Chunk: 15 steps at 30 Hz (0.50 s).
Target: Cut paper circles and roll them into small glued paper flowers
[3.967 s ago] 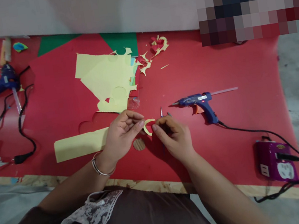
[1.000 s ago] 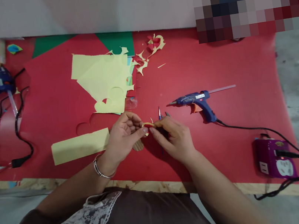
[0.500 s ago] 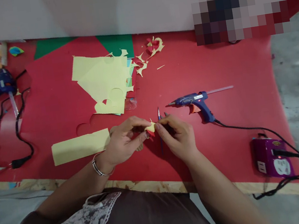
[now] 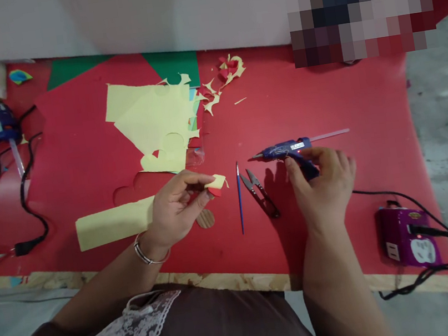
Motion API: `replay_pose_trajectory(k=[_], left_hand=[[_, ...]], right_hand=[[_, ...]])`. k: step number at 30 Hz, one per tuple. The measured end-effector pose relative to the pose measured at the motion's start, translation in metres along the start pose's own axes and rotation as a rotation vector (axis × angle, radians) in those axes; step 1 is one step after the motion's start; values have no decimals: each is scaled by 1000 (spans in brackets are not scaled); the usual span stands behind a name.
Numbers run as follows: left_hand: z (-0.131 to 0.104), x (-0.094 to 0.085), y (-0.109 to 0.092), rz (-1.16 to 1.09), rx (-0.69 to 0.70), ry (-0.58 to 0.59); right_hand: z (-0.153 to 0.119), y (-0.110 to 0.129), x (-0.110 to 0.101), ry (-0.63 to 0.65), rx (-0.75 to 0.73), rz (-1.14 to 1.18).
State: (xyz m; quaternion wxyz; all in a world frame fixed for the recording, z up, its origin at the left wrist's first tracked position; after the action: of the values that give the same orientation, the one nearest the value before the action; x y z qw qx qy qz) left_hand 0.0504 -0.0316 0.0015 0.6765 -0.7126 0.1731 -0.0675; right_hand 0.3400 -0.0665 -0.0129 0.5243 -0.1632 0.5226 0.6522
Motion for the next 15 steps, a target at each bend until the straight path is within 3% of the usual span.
replay_pose_trajectory(k=[2, 9, 15], left_hand=[[2, 0, -2, 15, 35, -24], [5, -1, -1, 63, 139, -59], [7, -1, 1, 141, 241, -85]], right_hand=[[2, -8, 1, 65, 2, -36], [0, -17, 10, 65, 76, -73], [-1, -5, 5, 45, 138, -56]])
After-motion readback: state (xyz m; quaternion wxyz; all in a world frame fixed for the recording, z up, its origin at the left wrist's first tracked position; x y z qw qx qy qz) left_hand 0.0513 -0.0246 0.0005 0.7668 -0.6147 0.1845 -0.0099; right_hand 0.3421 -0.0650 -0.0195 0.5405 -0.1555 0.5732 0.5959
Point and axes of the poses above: each hand's wrist, its own z-axis towards the middle knuckle, its own x-axis out of the palm, y = z × x, the point moved 1 cm from there along z, towards the middle knuckle, and after that the axes turned 8 degrees about -x, right-handed, at the moved point
